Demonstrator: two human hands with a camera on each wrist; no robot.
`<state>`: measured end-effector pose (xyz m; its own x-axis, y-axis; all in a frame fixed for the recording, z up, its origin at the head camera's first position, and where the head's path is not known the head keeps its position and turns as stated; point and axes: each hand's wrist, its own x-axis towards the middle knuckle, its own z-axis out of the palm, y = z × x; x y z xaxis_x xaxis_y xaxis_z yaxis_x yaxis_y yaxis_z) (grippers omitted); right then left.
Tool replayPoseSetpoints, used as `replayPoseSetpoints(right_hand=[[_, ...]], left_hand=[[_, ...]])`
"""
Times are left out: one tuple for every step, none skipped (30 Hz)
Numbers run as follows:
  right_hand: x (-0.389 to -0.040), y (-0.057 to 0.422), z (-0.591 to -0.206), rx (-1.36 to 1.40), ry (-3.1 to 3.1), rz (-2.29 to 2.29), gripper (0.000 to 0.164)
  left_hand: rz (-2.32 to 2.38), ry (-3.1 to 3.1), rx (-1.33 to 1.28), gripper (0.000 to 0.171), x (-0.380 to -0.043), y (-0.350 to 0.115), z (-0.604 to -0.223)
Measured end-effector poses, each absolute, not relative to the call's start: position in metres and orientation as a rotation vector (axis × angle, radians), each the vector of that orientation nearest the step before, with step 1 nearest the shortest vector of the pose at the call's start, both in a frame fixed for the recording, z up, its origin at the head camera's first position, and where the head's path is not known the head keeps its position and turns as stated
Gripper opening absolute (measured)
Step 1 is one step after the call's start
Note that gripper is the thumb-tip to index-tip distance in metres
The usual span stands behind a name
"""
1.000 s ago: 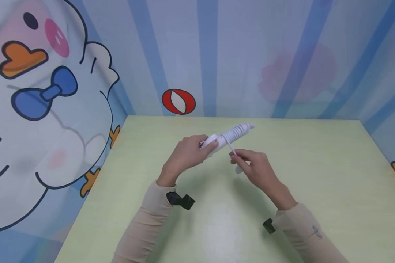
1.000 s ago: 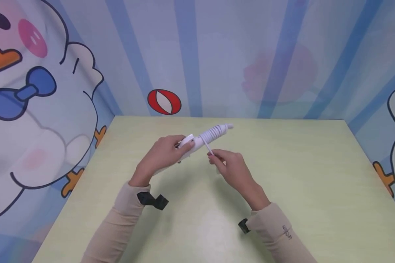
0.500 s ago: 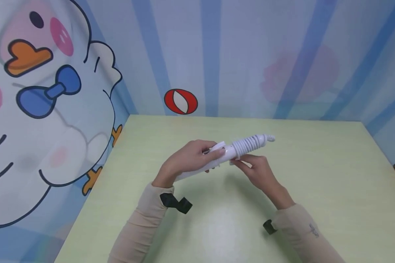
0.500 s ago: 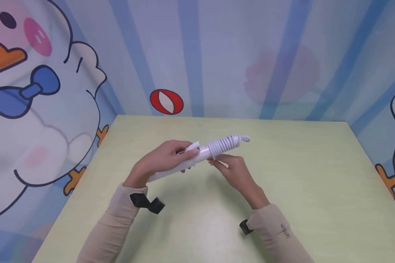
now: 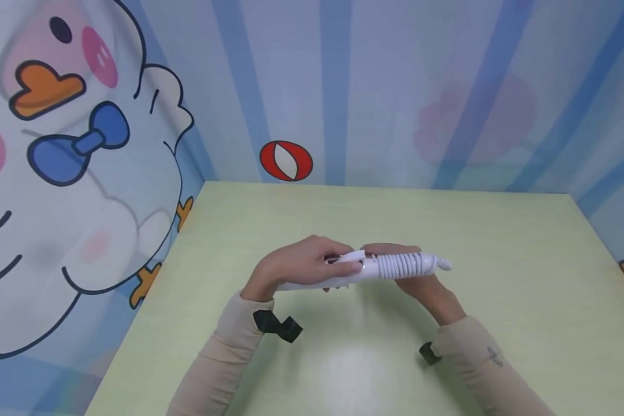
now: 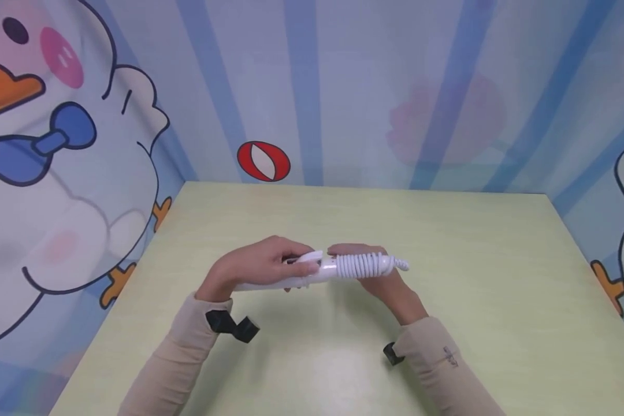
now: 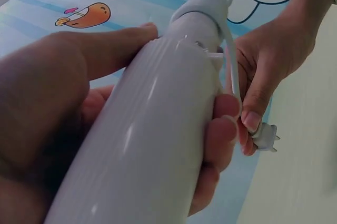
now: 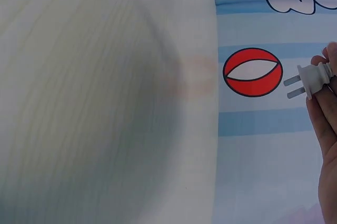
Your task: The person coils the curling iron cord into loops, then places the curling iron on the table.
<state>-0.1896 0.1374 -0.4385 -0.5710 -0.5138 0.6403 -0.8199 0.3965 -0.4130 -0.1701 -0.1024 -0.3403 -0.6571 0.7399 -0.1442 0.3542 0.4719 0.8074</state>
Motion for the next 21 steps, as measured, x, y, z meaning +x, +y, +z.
replayPoseSetpoints(right_hand=[[-0.190,0.138,-0.435,1.209,-2.166,1.026,0.029],[-0.190,0.138,-0.432,1.277,-2.105,1.066,0.029],[-0.191,0.138,-0.428,1.341,-2.053,1.116,0.033],[-0.191,0.139,-0.425,1.362,-2.026,1.122,0.032],[-0.192,0.140,-0.423,1.369,-2.020,1.121,0.031],[-0.193,0.141,-0.422,1.364,-2.036,1.097,0.030],[-0.193,0.142,-0.420,1.353,-2.067,1.077,0.030],[-0.194,0.144,-0.420,1.343,-2.099,1.050,0.031],[-0.195,0.146,-0.420,1.332,-2.134,1.008,0.032],[-0.196,0.149,-0.421,1.326,-2.167,0.966,0.032],[-0.198,0.151,-0.422,1.325,-2.197,0.918,0.032],[-0.199,0.153,-0.423,1.326,-2.222,0.873,0.033],[-0.201,0.155,-0.425,1.330,-2.239,0.828,0.034],[-0.203,0.158,-0.427,1.337,-2.250,0.788,0.033],[-0.205,0.160,-0.428,1.342,-2.263,0.754,0.032],[-0.206,0.161,-0.430,1.346,-2.272,0.729,0.031],[-0.208,0.163,-0.430,1.350,-2.282,0.706,0.030],[-0.209,0.165,-0.431,1.351,-2.295,0.692,0.029],[-0.209,0.166,-0.432,1.352,-2.308,0.680,0.027],[-0.210,0.167,-0.432,1.354,-2.319,0.673,0.026],[-0.211,0.168,-0.432,1.355,-2.331,0.662,0.025]], left_hand=[[1.049,2.238,0.918,0.021,-0.170,-0.103,-0.341],[1.033,2.235,0.929,0.021,-0.169,-0.103,-0.341],[1.018,2.231,0.939,0.021,-0.169,-0.103,-0.342],[1.005,2.226,0.949,0.021,-0.169,-0.103,-0.343],[0.989,2.227,0.953,0.021,-0.170,-0.103,-0.344],[0.971,2.228,0.957,0.020,-0.170,-0.103,-0.345],[0.959,2.225,0.960,0.021,-0.170,-0.103,-0.346],[0.948,2.224,0.961,0.021,-0.170,-0.103,-0.347],[0.929,2.231,0.965,0.021,-0.170,-0.102,-0.349],[0.906,2.241,0.967,0.021,-0.170,-0.101,-0.351],[0.876,2.258,0.969,0.021,-0.170,-0.100,-0.354],[0.849,2.272,0.971,0.022,-0.171,-0.099,-0.356],[0.822,2.286,0.970,0.022,-0.171,-0.098,-0.359],[0.794,2.300,0.970,0.022,-0.171,-0.096,-0.362],[0.767,2.311,0.971,0.022,-0.171,-0.095,-0.365],[0.748,2.317,0.968,0.022,-0.172,-0.093,-0.368],[0.731,2.322,0.965,0.022,-0.172,-0.091,-0.371],[0.721,2.323,0.960,0.022,-0.172,-0.090,-0.374],[0.708,2.325,0.962,0.022,-0.173,-0.088,-0.377],[0.693,2.330,0.970,0.021,-0.173,-0.086,-0.380],[0.675,2.339,0.979,0.021,-0.174,-0.085,-0.383]])
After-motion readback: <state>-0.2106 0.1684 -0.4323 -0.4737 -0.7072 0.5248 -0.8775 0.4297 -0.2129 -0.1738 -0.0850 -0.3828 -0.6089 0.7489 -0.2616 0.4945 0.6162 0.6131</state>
